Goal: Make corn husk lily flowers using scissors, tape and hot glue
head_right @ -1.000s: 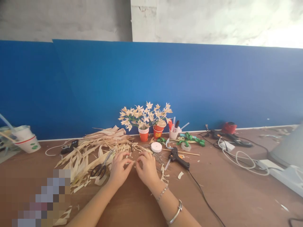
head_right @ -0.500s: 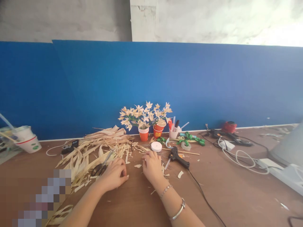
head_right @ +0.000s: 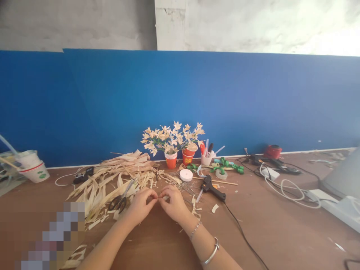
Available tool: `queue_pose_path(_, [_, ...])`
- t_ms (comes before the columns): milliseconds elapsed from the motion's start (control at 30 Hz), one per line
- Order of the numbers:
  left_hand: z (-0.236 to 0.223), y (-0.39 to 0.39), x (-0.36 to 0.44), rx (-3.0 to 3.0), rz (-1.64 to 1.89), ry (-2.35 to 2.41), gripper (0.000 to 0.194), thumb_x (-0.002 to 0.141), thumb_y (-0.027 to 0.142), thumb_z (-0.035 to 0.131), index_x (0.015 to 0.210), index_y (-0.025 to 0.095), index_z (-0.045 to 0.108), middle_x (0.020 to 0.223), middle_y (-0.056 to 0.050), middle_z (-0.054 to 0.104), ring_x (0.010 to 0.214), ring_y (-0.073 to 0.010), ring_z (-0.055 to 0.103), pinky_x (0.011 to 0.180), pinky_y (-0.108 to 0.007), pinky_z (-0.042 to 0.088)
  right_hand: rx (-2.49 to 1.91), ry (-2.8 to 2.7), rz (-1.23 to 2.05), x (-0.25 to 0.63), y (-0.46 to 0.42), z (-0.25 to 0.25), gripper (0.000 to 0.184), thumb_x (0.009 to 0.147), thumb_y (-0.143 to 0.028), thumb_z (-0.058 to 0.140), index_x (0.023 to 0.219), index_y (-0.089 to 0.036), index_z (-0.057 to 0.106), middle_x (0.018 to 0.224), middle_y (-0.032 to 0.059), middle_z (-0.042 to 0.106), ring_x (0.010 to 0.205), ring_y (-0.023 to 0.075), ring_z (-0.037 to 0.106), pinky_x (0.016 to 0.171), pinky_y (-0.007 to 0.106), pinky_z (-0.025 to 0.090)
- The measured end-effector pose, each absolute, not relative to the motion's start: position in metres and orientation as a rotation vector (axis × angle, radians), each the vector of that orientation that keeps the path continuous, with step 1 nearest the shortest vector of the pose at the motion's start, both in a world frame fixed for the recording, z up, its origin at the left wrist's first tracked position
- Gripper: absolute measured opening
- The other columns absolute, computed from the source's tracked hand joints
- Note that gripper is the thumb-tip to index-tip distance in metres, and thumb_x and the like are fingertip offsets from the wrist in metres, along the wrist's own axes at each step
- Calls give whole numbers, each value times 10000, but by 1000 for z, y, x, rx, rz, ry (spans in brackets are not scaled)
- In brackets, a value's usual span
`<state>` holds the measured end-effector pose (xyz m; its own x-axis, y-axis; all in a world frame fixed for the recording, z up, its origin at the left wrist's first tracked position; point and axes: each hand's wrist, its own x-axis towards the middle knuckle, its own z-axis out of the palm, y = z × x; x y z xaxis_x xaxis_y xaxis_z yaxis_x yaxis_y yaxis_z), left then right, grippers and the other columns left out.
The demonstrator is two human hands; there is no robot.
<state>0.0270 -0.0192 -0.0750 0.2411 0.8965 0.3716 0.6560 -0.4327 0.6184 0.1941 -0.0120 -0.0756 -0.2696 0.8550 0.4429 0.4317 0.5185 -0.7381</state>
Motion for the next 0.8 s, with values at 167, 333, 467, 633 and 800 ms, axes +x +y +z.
queue_pose_path(167, [-83, -14, 29, 2007, 1037, 1393, 100, 738, 180, 567, 799, 198, 644, 805, -30, 665, 801, -187, 600, 761, -316, 450, -1023, -1802, 711, 196, -8, -78, 98, 737, -129, 567, 693, -188, 632, 892, 53, 654, 889, 191, 598, 827, 331, 462])
queue_pose_path(333, [-80, -14, 30, 1959, 1012, 1390, 118, 773, 246, 540, 723, 185, 627, 761, -22, 648, 743, -172, 583, 705, -289, 442, -1019, -1804, 751, 198, -7, -77, 58, 759, -174, 578, 726, -186, 624, 904, 58, 650, 900, 193, 597, 848, 343, 454])
queue_pose_path(467, [-76, -17, 30, 2009, 1005, 1382, 120, 769, 222, 534, 711, 191, 634, 764, -22, 636, 762, -175, 575, 727, -294, 430, -1015, -1848, 752, 199, -7, -78, 82, 771, -168, 572, 753, -187, 650, 881, 58, 651, 883, 192, 602, 829, 338, 464])
queue_pose_path(633, [-78, -19, 34, 2088, 999, 1490, 135, 762, 228, 536, 670, 201, 630, 717, -14, 623, 727, -183, 564, 704, -303, 411, -1035, -1910, 531, 196, -9, -77, 142, 728, -82, 566, 660, -190, 626, 850, 40, 655, 853, 182, 598, 799, 323, 455])
queue_pose_path(800, [-81, -20, 44, 2101, 1033, 1688, 122, 733, 183, 539, 626, 200, 595, 674, -6, 627, 687, -181, 563, 696, -308, 391, -1109, -1961, 222, 189, -14, -76, 130, 700, -63, 562, 661, -186, 576, 825, 45, 638, 837, 202, 571, 771, 336, 420])
